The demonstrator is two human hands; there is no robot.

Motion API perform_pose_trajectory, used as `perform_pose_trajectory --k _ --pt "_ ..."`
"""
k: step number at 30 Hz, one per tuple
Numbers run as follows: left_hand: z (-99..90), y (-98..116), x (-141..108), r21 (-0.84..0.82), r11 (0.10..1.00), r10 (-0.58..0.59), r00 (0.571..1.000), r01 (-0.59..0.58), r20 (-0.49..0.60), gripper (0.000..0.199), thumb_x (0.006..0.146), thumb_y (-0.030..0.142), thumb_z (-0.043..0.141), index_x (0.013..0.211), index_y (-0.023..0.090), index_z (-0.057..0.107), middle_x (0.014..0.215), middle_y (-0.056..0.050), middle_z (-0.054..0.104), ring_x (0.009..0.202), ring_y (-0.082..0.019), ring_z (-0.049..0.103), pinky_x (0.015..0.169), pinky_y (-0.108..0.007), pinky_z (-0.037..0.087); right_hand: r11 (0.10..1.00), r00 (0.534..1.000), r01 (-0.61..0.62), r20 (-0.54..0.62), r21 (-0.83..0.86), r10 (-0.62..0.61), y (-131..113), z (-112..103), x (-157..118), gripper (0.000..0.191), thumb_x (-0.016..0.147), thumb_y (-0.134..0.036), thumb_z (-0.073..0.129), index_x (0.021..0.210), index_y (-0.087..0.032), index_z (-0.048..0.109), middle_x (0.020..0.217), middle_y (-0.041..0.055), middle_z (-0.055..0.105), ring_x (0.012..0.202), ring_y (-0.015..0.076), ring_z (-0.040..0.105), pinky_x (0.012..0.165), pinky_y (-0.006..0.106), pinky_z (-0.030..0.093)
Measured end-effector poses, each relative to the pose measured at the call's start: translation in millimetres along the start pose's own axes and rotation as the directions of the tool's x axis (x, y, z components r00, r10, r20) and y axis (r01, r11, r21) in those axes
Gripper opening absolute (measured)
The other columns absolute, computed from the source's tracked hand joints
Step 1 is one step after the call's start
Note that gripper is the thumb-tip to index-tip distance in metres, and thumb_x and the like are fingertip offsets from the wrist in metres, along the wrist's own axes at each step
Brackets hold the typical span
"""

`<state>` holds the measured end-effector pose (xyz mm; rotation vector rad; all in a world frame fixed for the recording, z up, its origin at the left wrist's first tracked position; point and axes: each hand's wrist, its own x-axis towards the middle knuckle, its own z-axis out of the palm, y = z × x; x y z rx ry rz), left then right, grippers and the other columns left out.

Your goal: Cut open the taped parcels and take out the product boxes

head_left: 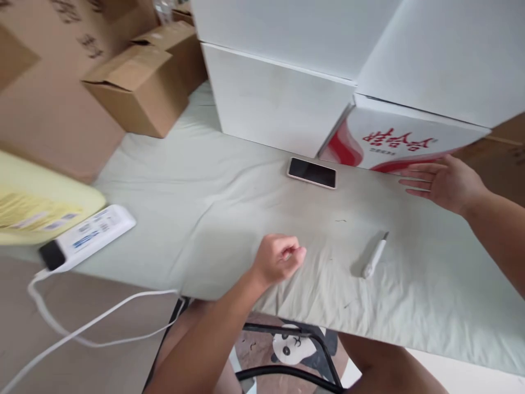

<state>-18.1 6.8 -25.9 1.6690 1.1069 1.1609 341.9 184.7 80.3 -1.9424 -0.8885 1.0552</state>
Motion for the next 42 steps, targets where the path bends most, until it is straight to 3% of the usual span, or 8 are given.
perform_pose_trajectory --k 5,11,15,22,27,32,37,42 --pt "-29.2 0.5 -3.7 -0.064 0.996 -0.068 0.991 0.061 -0.119 0.043 0.084 0.044 0.05 0.054 0.023 0.027 0.05 0.007 0.024 0.048 -0.008 0.025 0.052 -0.028 0.024 0.951 0.95 0.26 0.218 -0.166 -0.222 -31.3 133.4 -66.5 0.034 0.104 -0.024 0.041 0.085 -0.017 0.069 0.121 0.022 0.073 0.095 0.0203 0.071 0.095 0.043 0.052" --pt "-72.5 -2.0 -9.4 -0.175 0.973 -0.193 0.946 0.15 -0.261 0.044 0.083 0.046 0.049 0.053 0.024 0.026 0.049 0.005 0.025 0.049 -0.01 0.025 0.05 -0.028 0.023 0.625 0.61 0.749 0.598 -0.22 -0.52 -77.7 345.2 -137.1 0.016 0.095 -0.022 0.064 0.103 -0.018 0.076 0.122 0.0097 0.072 0.115 0.0217 0.065 0.114 0.04 0.046" --pt "-96.8 -13.0 -16.6 -0.17 0.968 -0.229 0.931 0.187 -0.283 0.044 0.082 0.044 0.05 0.053 0.024 0.025 0.048 0.006 0.023 0.048 -0.009 0.024 0.048 -0.028 0.02 0.258 0.345 0.938 0.693 -0.231 -0.633 -115.7 470.4 -175.3 0.048 0.098 -0.022 0.055 0.145 -0.02 0.063 0.148 0.013 0.058 0.138 0.0275 0.057 0.12 0.046 0.045" --pt "-130.9 -25.5 -15.3 -0.223 0.959 -0.246 0.899 0.173 -0.363 0.061 0.093 0.068 0.044 0.056 0.025 0.021 0.049 0.005 0.022 0.047 -0.01 0.024 0.046 -0.029 0.018 0.006 0.281 0.924 0.667 -0.382 -0.69 -154.0 581.6 -201.1 0.061 0.095 -0.035 0.061 0.155 -0.028 0.052 0.173 0.0134 0.035 0.159 0.0418 0.032 0.121 0.069 0.04" --pt "-136.0 -20.6 -15.0 -0.265 0.956 -0.221 0.898 0.124 -0.38 0.067 0.095 0.076 0.042 0.056 0.024 0.022 0.048 0.005 0.022 0.046 -0.009 0.022 0.044 -0.028 0.017 -0.053 0.331 0.873 0.67 -0.484 -0.664 -155.0 578.8 -202.9 0.062 0.095 -0.027 0.057 0.155 -0.015 0.049 0.178 0.0179 0.025 0.16 0.0369 0.032 0.12 0.066 0.042" --pt "-133.4 -13.8 -22.3 -0.25 0.968 -0.146 0.846 0.015 -0.513 0.053 0.096 0.051 0.05 0.055 0.023 0.03 0.047 0.004 0.03 0.046 -0.01 0.03 0.046 -0.028 0.024 -0.111 0.273 0.889 0.707 -0.445 -0.653 -134.6 516.4 -196.2 0.059 0.097 -0.025 0.046 0.153 -0.006 0.047 0.178 0.0192 0.026 0.161 0.0301 0.032 0.122 0.059 0.04" --pt "-129.3 -3.6 -26.8 -0.11 0.994 -0.083 0.715 0.008 -0.694 0.038 0.096 0.038 0.049 0.062 0.022 0.044 0.055 0.002 0.043 0.054 -0.014 0.041 0.054 -0.03 0.034 -0.014 0.192 0.959 0.685 -0.284 -0.703 -65.2 392.4 -181.1 0.057 0.097 -0.045 0.048 0.149 -0.024 0.054 0.176 0.0097 0.034 0.162 0.0332 0.033 0.126 0.059 0.036" --pt "-118.9 -12.8 -13.5 0.039 0.998 0.056 0.416 -0.049 -0.908 0.025 0.092 0.045 0.055 0.079 0.023 0.055 0.077 0.0 0.053 0.075 -0.018 0.053 0.073 -0.033 0.045 0.317 0.309 0.947 0.396 -0.045 -0.865 46.6 221.9 -182.9 0.059 0.102 -0.063 0.039 0.146 -0.031 0.061 0.166 0.0076 0.05 0.162 0.0325 0.037 0.133 0.057 0.03"
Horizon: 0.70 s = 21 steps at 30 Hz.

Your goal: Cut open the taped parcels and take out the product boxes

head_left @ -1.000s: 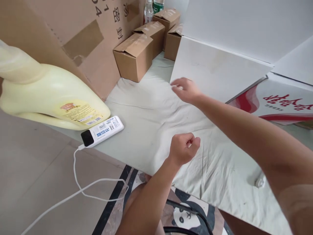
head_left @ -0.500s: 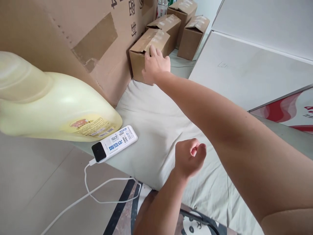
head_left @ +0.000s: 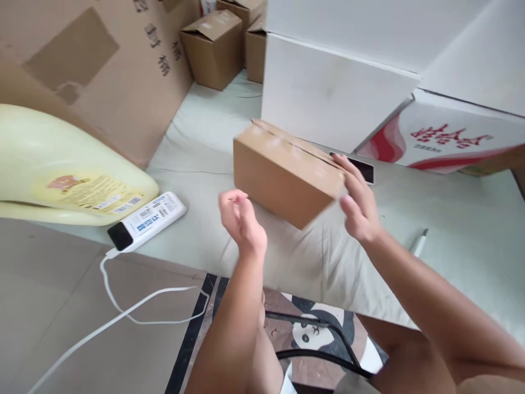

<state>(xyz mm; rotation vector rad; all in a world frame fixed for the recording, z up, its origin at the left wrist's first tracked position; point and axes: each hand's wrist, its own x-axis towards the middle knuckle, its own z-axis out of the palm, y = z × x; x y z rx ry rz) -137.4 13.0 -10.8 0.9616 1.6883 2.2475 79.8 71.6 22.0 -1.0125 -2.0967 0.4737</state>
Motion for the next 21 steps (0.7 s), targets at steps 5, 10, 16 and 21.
perform_pose_trajectory --k 5,10,16,21 --pt "33.6 -10.5 -28.6 -0.09 0.993 -0.02 0.859 0.076 0.512 0.042 0.088 0.062 0.062 0.108 0.025 0.063 0.118 -0.007 0.065 0.116 -0.026 0.062 0.095 -0.039 0.052 0.916 0.861 -0.271 -0.35 0.294 0.368 26.8 -64.5 -128.7 0.064 0.098 -0.066 0.043 0.152 -0.033 0.057 0.166 0.0087 0.05 0.154 0.0394 0.048 0.125 0.066 0.04" --pt "52.8 -0.2 -63.3 -0.178 0.969 0.056 0.551 0.172 0.832 0.065 0.084 0.074 0.068 0.126 0.027 0.06 0.142 -0.014 0.061 0.136 -0.034 0.059 0.109 -0.047 0.052 0.887 0.846 -0.337 -0.313 0.317 0.433 38.2 -87.6 -163.1 0.057 0.097 -0.06 0.053 0.147 -0.033 0.06 0.17 0.0089 0.045 0.155 0.038 0.048 0.125 0.063 0.042" --pt "55.9 5.6 -73.2 -0.19 0.966 0.072 0.524 0.175 0.849 0.066 0.075 0.06 0.085 0.129 0.028 0.06 0.136 -0.01 0.062 0.127 -0.03 0.062 0.104 -0.04 0.053 0.896 0.859 -0.346 -0.29 0.28 0.422 37.4 -100.4 -169.1 0.045 0.1 -0.061 0.049 0.133 -0.034 0.063 0.172 0.007 0.042 0.16 0.0348 0.04 0.124 0.063 0.043" --pt "56.5 8.9 -76.9 -0.173 0.94 -0.003 0.513 0.295 0.859 0.063 0.071 0.053 0.088 0.125 0.031 0.061 0.126 -0.006 0.061 0.102 -0.022 0.064 0.086 -0.035 0.056 0.932 0.867 -0.29 -0.352 0.219 0.353 39.1 -97.7 -171.2 0.039 0.1 -0.059 0.049 0.129 -0.037 0.063 0.167 0.0044 0.049 0.158 0.0325 0.043 0.125 0.063 0.041"
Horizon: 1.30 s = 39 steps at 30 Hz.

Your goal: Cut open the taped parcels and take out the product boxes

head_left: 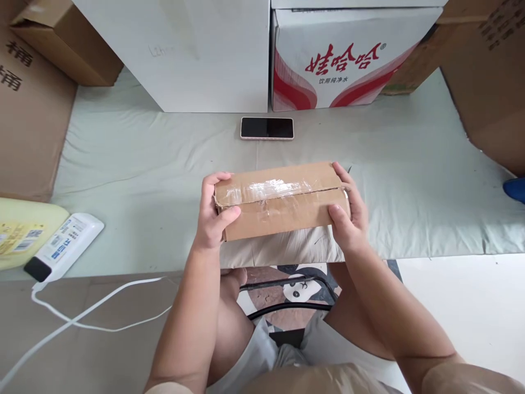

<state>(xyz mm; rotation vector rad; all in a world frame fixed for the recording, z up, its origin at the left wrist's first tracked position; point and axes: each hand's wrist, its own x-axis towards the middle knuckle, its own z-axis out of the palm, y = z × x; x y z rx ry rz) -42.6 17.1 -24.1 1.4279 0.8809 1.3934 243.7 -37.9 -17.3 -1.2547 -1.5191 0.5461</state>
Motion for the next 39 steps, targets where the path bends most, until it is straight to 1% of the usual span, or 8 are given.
perform_pose_trajectory --k 5,9,15,19,22,27,33,39 --pt "3.9 0.9 3.5 -0.04 0.999 -0.027 0.998 0.024 -0.052 0.059 0.065 0.048 0.088 0.114 0.029 0.061 0.123 -0.006 0.059 0.105 -0.025 0.063 0.088 -0.038 0.058 1.0 0.995 0.025 -0.098 -0.015 -0.026 5.2 1.6 0.8 0.054 0.099 -0.069 0.035 0.123 -0.035 0.07 0.153 0.0075 0.06 0.15 0.0359 0.052 0.121 0.063 0.045" --pt "7.8 -0.6 8.3 -0.073 0.997 -0.036 0.999 0.034 -0.024 0.058 0.062 0.042 0.087 0.113 0.028 0.063 0.122 -0.005 0.062 0.107 -0.025 0.063 0.09 -0.037 0.056 0.991 0.964 0.036 -0.265 0.128 -0.001 5.6 2.0 0.3 0.06 0.101 -0.062 0.025 0.091 -0.031 0.076 0.127 0.0088 0.069 0.12 0.0325 0.071 0.106 0.059 0.055" --pt "9.7 -2.0 11.1 -0.082 0.996 -0.045 0.999 0.045 0.002 0.055 0.063 0.04 0.085 0.113 0.028 0.065 0.123 -0.005 0.065 0.109 -0.026 0.064 0.092 -0.038 0.055 0.995 0.838 -0.095 -0.54 0.004 0.082 8.5 -6.1 10.6 0.044 0.095 -0.043 0.034 0.068 -0.026 0.064 0.082 0.009 0.063 0.079 0.0261 0.066 0.073 0.047 0.053" --pt "6.7 -4.2 10.4 -0.058 0.997 -0.048 0.999 0.047 -0.011 0.054 0.064 0.042 0.085 0.112 0.028 0.063 0.123 -0.006 0.064 0.111 -0.027 0.064 0.094 -0.04 0.055 0.807 0.891 -0.432 -0.329 -0.402 0.313 26.0 -22.0 24.9 0.025 0.087 -0.041 0.048 0.086 -0.025 0.067 0.082 0.0048 0.06 0.077 0.0228 0.06 0.074 0.041 0.049" --pt "5.8 -5.4 10.3 -0.042 0.999 -0.036 0.999 0.035 -0.023 0.056 0.064 0.045 0.086 0.112 0.028 0.062 0.123 -0.005 0.063 0.112 -0.027 0.063 0.094 -0.04 0.054 0.68 0.855 -0.489 -0.148 -0.545 0.496 35.9 -28.8 30.0 0.022 0.08 -0.044 0.061 0.089 -0.025 0.069 0.076 0.003 0.056 0.069 0.0201 0.052 0.064 0.035 0.038" --pt "7.3 -7.1 12.8 -0.026 1.0 -0.007 0.999 0.006 -0.04 0.056 0.063 0.05 0.087 0.109 0.029 0.061 0.119 -0.007 0.061 0.11 -0.03 0.062 0.093 -0.046 0.056 0.618 0.815 -0.52 -0.125 -0.589 0.566 35.2 -30.1 33.2 0.01 0.077 -0.035 0.063 0.077 -0.025 0.059 0.068 0.0027 0.053 0.065 0.0189 0.045 0.06 0.032 0.029" --pt "6.6 -13.2 15.0 -0.058 0.998 0.009 0.998 -0.012 -0.054 0.056 0.06 0.051 0.089 0.107 0.032 0.065 0.116 -0.007 0.062 0.106 -0.03 0.062 0.089 -0.048 0.058 0.771 0.829 -0.559 -0.221 -0.306 0.514 38.9 -32.7 34.7 0.016 0.081 -0.037 0.055 0.094 -0.028 0.058 0.066 -0.0023 0.049 0.061 0.0183 0.048 0.063 0.034 0.041" --pt "11.8 -10.5 14.7 -0.105 0.994 -0.018 0.996 0.009 -0.092 0.054 0.059 0.044 0.087 0.107 0.03 0.067 0.115 -0.005 0.064 0.103 -0.027 0.064 0.087 -0.043 0.058 0.905 0.87 -0.388 -0.255 0.175 0.422 30.3 -46.9 42.5 0.053 0.088 -0.059 0.032 0.126 -0.03 0.056 0.087 0.0073 0.062 0.08 0.0256 0.066 0.073 0.043 0.054"
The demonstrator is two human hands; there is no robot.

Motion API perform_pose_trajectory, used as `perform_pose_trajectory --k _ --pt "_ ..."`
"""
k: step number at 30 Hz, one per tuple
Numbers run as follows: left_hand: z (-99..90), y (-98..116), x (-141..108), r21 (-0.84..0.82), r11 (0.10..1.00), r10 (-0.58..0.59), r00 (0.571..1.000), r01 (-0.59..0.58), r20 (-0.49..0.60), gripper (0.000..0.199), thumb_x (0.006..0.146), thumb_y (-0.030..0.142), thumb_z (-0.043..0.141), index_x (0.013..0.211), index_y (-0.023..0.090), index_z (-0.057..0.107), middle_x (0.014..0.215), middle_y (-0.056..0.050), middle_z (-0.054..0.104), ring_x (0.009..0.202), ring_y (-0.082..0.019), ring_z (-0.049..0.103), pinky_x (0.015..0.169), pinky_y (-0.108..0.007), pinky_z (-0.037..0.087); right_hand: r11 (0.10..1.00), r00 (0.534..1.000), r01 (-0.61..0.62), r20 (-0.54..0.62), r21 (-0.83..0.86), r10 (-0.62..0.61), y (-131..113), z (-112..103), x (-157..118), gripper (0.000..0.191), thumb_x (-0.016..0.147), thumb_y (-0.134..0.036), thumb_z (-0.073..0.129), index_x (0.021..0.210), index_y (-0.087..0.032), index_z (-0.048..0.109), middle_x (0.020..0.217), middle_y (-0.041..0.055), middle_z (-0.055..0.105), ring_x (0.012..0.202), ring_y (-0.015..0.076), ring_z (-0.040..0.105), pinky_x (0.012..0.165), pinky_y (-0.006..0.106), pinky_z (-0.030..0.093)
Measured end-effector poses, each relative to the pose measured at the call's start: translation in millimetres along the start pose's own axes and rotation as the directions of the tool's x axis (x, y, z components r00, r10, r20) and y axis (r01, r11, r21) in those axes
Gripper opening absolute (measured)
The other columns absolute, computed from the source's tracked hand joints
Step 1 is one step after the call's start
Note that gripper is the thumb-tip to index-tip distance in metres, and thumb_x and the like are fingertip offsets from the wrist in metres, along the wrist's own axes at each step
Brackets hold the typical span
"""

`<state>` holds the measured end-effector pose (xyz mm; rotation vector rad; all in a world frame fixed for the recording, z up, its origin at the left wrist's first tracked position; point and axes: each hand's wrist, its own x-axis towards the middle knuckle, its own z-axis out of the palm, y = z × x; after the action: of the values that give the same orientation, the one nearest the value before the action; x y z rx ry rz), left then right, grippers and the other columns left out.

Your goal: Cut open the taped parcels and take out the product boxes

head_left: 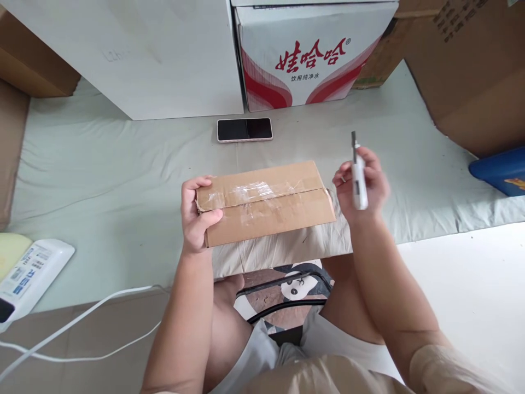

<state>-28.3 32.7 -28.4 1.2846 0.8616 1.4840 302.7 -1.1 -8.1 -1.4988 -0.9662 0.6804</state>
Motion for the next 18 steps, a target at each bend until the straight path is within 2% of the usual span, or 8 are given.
perform_pose_trajectory --k 3,6,8,10,14,18 --pt "3.9 3.5 -1.4 -0.027 1.0 -0.003 1.0 0.003 0.014 0.052 0.061 0.04 0.086 0.108 0.028 0.066 0.115 -0.005 0.064 0.105 -0.026 0.064 0.088 -0.039 0.057 0.991 0.996 0.08 -0.047 0.108 -0.075 -26.4 -12.5 -2.5 0.046 0.087 -0.057 0.037 0.117 -0.032 0.062 0.088 0.0116 0.065 0.083 0.0294 0.066 0.075 0.048 0.054" --pt "5.4 4.4 -2.8 -0.049 0.999 -0.001 1.0 0.002 0.022 0.053 0.061 0.039 0.088 0.108 0.027 0.067 0.116 -0.004 0.064 0.105 -0.024 0.063 0.089 -0.037 0.055 0.954 0.975 0.218 0.004 0.206 -0.224 -56.9 -14.5 -12.5 0.026 0.086 -0.052 0.056 0.102 -0.035 0.065 0.071 0.0058 0.058 0.064 0.0244 0.057 0.061 0.043 0.05" --pt "5.4 4.2 -3.9 -0.05 0.999 0.0 1.0 0.001 0.022 0.055 0.06 0.042 0.09 0.108 0.027 0.067 0.116 -0.004 0.063 0.106 -0.024 0.063 0.09 -0.036 0.054 0.889 0.929 0.322 0.072 0.326 -0.363 -74.9 -6.1 -24.8 0.022 0.088 -0.057 0.063 0.093 -0.035 0.065 0.06 -0.0002 0.05 0.051 0.0187 0.047 0.051 0.036 0.044" --pt "5.4 4.2 -5.2 -0.045 0.999 -0.004 1.0 0.005 0.025 0.057 0.06 0.045 0.092 0.108 0.027 0.066 0.117 -0.004 0.063 0.107 -0.024 0.062 0.091 -0.036 0.052 0.837 0.874 0.374 0.15 0.4 -0.463 -89.4 7.3 -41.2 0.026 0.093 -0.057 0.065 0.086 -0.032 0.066 0.054 -0.0034 0.047 0.044 0.0149 0.044 0.045 0.032 0.041" --pt "6.8 4.8 -8.6 -0.029 0.999 -0.016 0.998 0.018 0.058 0.06 0.063 0.052 0.093 0.11 0.027 0.064 0.118 -0.006 0.061 0.108 -0.026 0.061 0.093 -0.038 0.051 0.878 0.816 0.385 0.338 0.286 -0.468 -106.2 31.4 -73.3 0.009 0.096 -0.035 0.068 0.097 -0.026 0.068 0.058 -0.0036 0.06 0.04 0.011 0.046 0.036 0.027 0.032" --pt "8.3 3.8 -11.6 0.008 0.999 0.033 0.995 -0.034 0.097 0.061 0.068 0.056 0.09 0.114 0.028 0.062 0.12 -0.007 0.06 0.109 -0.027 0.061 0.094 -0.04 0.05 0.864 0.705 0.498 0.547 0.073 -0.452 -110.8 42.5 -84.7 0.005 0.089 -0.021 0.069 0.087 -0.024 0.065 0.059 -0.0044 0.064 0.04 0.0084 0.049 0.037 0.025 0.033"
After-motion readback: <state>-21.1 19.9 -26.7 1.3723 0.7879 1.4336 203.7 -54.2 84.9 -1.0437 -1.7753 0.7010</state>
